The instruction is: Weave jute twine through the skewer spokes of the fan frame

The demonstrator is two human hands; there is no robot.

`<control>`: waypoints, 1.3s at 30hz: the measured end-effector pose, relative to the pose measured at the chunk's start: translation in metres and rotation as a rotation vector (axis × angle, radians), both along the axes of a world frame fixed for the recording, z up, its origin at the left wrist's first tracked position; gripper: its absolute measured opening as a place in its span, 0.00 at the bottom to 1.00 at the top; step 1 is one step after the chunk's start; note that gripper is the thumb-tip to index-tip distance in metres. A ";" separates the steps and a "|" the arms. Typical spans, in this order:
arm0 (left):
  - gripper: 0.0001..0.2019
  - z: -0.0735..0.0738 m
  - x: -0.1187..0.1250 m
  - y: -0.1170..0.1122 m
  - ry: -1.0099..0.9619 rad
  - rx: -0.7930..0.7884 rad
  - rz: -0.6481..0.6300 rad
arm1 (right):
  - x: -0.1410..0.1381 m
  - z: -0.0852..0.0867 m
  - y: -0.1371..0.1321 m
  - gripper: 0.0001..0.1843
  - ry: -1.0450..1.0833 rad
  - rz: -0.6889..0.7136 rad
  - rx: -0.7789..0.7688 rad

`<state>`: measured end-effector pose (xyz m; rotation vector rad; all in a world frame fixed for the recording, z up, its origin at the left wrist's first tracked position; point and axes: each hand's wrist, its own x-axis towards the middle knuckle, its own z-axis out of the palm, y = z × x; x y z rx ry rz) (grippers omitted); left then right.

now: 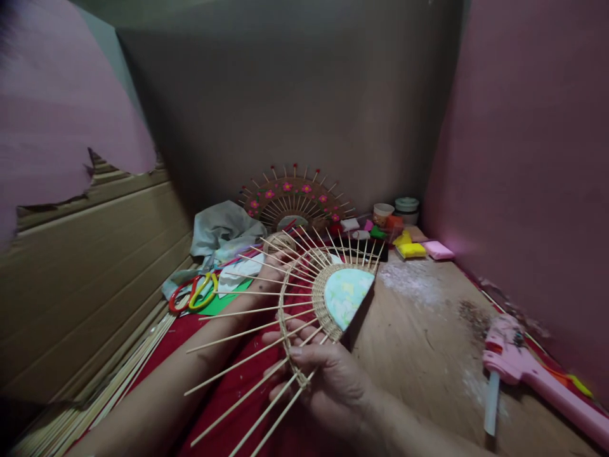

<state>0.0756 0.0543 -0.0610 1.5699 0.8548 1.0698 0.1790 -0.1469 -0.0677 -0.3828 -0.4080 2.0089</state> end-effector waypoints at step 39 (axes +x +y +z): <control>0.14 0.047 -0.046 -0.095 -0.277 -0.287 -0.346 | -0.006 -0.003 -0.015 0.22 -0.270 0.617 0.171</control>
